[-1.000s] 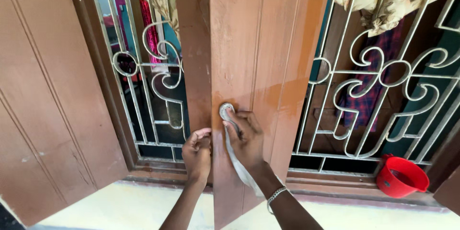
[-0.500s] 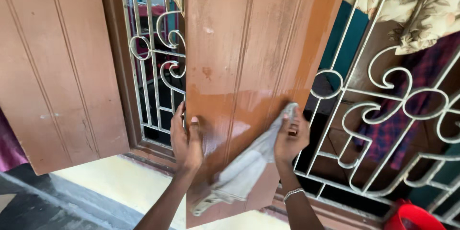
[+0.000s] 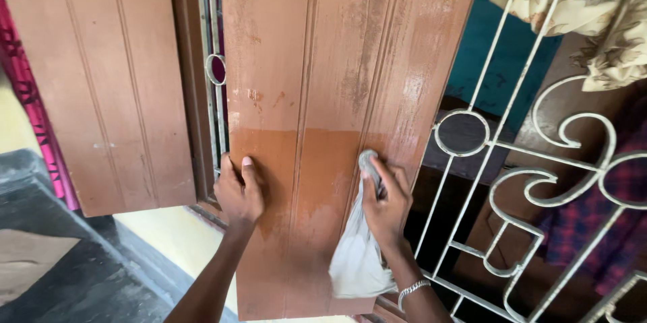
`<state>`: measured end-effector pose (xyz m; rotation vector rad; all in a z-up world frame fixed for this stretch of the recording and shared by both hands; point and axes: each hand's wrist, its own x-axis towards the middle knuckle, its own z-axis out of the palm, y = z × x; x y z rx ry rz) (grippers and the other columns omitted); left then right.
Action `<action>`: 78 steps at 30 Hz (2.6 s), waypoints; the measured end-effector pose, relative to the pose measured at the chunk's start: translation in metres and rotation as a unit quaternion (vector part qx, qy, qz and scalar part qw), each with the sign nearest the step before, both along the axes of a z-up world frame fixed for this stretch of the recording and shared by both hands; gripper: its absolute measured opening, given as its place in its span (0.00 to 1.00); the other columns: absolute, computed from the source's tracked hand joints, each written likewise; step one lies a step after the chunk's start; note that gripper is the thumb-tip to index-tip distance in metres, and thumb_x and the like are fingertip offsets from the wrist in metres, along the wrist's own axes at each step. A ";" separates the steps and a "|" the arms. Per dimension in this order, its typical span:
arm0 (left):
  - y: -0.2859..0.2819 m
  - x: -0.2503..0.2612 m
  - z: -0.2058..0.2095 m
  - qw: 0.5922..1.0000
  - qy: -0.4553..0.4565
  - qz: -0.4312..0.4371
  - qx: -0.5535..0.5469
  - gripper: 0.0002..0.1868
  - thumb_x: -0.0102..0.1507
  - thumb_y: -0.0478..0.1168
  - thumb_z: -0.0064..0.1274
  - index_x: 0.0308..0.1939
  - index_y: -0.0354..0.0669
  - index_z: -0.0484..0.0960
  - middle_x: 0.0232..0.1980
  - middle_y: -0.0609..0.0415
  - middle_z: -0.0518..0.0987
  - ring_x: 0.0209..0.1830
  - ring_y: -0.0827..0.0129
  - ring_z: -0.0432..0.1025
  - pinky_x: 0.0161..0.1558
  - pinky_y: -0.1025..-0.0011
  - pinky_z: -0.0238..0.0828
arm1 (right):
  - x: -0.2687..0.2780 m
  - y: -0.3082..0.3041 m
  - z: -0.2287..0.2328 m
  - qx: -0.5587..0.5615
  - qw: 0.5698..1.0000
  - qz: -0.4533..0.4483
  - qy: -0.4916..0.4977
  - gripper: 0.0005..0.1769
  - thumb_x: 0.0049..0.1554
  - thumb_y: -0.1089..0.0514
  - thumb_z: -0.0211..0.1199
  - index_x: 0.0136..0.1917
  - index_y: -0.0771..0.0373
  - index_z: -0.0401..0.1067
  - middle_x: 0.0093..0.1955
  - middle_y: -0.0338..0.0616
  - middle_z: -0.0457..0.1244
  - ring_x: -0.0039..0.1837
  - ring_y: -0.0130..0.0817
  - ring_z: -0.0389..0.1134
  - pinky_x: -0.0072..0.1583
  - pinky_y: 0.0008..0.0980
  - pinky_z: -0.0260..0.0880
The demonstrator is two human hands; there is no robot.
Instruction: The person wipes down wooden window shutters using a cloth dipped into a red bucket of liquid.
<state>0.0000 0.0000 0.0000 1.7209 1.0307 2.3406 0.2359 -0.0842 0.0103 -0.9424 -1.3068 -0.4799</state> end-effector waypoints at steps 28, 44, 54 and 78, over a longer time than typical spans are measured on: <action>0.005 0.000 0.000 0.997 -0.005 0.017 -0.073 0.13 0.74 0.43 0.42 0.42 0.35 0.70 0.28 0.37 0.75 0.28 0.47 0.75 0.31 0.56 0.68 | -0.010 -0.006 0.012 -0.132 0.982 -0.095 -0.092 0.09 0.53 0.57 0.65 0.46 0.62 0.75 0.47 0.48 0.70 0.46 0.49 0.73 0.47 0.43 0.73; 0.018 -0.025 0.063 0.991 0.071 -0.109 0.003 0.26 0.76 0.52 0.34 0.68 0.35 0.65 0.60 0.34 0.73 0.58 0.43 0.71 0.58 0.53 0.67 | -0.031 -0.010 0.028 -0.163 0.957 -0.235 -0.039 0.12 0.53 0.56 0.67 0.51 0.58 0.79 0.50 0.43 0.69 0.47 0.48 0.73 0.50 0.44 0.74; 0.024 -0.027 0.056 0.981 0.163 -0.052 0.094 0.41 0.69 0.46 0.42 0.80 0.29 0.47 0.83 0.34 0.55 0.84 0.47 0.52 0.80 0.44 0.39 | -0.066 -0.035 0.010 -0.151 0.961 -0.231 0.031 0.14 0.51 0.60 0.69 0.52 0.59 0.80 0.44 0.45 0.69 0.41 0.40 0.73 0.45 0.36 0.73; 0.021 -0.033 0.059 0.976 0.186 -0.091 0.070 0.41 0.68 0.43 0.45 0.79 0.30 0.45 0.79 0.33 0.59 0.81 0.46 0.55 0.79 0.39 0.36 | -0.136 0.025 0.036 0.011 0.982 -0.172 -0.071 0.12 0.53 0.65 0.68 0.53 0.63 0.76 0.44 0.48 0.67 0.40 0.43 0.72 0.42 0.37 0.73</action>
